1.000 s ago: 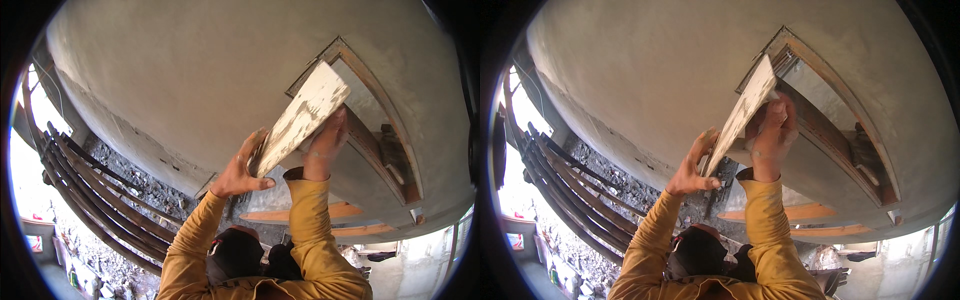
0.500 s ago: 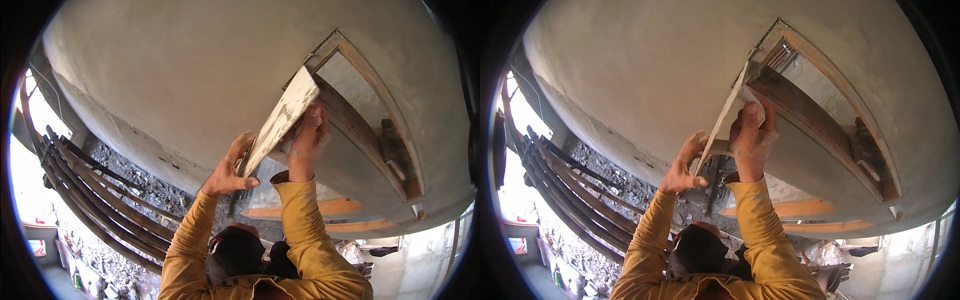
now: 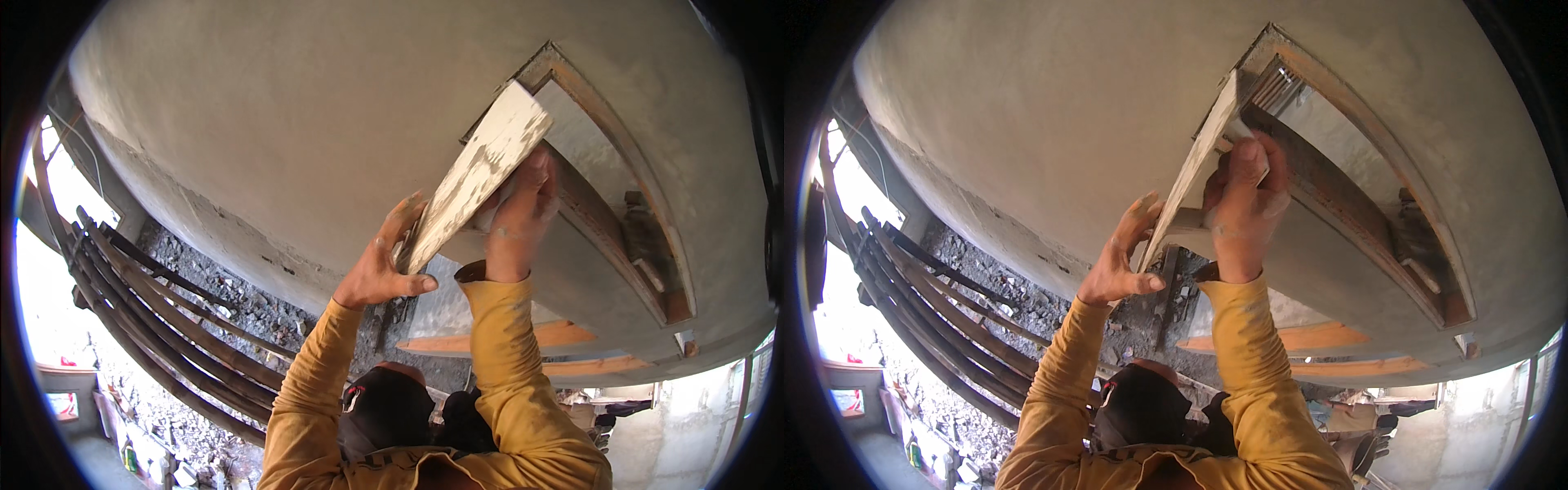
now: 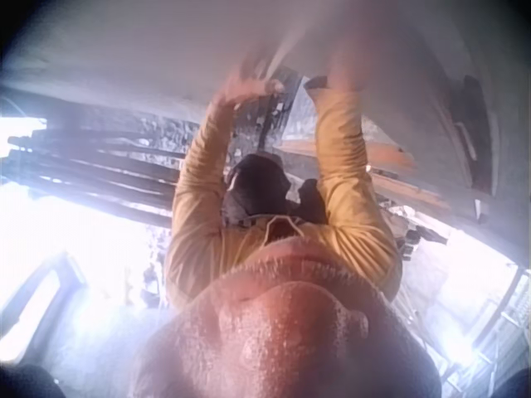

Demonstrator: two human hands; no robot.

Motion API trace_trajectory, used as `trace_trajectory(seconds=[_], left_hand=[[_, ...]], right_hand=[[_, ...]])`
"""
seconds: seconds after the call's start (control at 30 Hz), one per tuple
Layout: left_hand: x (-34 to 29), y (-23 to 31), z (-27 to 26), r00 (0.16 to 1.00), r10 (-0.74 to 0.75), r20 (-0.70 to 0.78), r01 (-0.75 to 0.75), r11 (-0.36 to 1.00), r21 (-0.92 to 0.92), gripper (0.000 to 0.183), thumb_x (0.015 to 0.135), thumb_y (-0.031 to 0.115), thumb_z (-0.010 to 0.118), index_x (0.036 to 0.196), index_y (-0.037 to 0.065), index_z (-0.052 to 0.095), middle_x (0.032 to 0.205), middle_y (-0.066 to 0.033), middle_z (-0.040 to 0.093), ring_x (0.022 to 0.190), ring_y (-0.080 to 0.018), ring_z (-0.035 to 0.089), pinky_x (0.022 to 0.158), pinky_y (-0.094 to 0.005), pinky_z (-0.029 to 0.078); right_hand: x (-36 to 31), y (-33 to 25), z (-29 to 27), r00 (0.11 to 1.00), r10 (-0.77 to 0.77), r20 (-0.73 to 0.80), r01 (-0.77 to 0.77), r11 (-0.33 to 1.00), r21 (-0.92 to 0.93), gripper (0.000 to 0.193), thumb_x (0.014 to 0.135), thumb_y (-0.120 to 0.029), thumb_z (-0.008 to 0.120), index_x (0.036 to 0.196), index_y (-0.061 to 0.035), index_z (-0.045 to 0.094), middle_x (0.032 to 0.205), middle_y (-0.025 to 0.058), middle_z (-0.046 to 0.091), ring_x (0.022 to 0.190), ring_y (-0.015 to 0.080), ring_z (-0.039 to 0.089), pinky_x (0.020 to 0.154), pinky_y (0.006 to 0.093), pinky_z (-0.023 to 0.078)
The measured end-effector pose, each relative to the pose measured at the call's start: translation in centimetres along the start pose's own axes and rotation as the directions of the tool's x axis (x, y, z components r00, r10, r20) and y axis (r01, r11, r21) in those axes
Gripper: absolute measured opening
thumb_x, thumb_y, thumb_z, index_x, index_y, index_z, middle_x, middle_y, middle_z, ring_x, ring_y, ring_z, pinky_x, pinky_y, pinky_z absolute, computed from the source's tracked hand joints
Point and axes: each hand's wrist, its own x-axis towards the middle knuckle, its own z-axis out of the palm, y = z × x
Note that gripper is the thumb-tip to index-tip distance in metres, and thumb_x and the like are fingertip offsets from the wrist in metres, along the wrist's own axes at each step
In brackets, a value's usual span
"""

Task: The person applies plaster to a ceiling using a trowel and a sponge. They repeatedly scoop plaster from a bucket, spread it onto the ceiling surface, and smooth the area with a sponge.

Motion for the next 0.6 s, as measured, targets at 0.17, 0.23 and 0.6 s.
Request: trace_trajectory(seconds=[0.17,0.23,0.6], left_hand=[[-3.0,-2.1,0.1,0.994,-0.106,-0.034,0.100,0.984,-0.148,0.120,0.056,0.043,0.087,0.145,-0.004,0.022,0.144,-0.0207,0.036,0.137,-0.0311,0.031,0.109,-0.0419,0.028],[-3.8,-2.8,0.0,0.994,-0.108,-0.023,0.101,0.972,-0.210,0.121,0.054,0.043,0.087,0.146,-0.003,0.022,0.143,-0.0185,0.038,0.135,-0.0288,0.033,0.109,-0.0399,0.029],[-6.3,-6.6,0.3,0.970,-0.114,-0.214,-0.019,0.845,-0.534,0.083,0.079,0.042,0.071,0.140,-0.001,0.033,0.132,-0.0124,0.048,0.120,-0.0210,0.047,0.100,-0.0347,0.037]], right_hand=[[-2.5,2.4,-1.3,0.995,0.071,0.063,-0.071,0.997,0.001,0.052,0.086,-0.047,0.067,0.110,-0.0027,0.053,0.068,-0.0039,0.050,0.054,0.0042,0.045,0.044,0.0191,0.035],[-3.4,2.1,-1.4,0.986,0.157,0.052,-0.156,0.988,-0.018,0.053,0.088,-0.044,0.065,0.114,-0.0008,0.050,0.069,-0.0008,0.053,0.054,0.0065,0.048,0.046,0.0209,0.038],[-7.6,3.1,-4.9,0.866,0.035,0.499,0.062,0.982,-0.178,0.043,0.087,-0.025,0.068,0.113,0.0031,0.049,0.083,0.0129,0.060,0.067,0.0213,0.060,0.062,0.0326,0.050]])
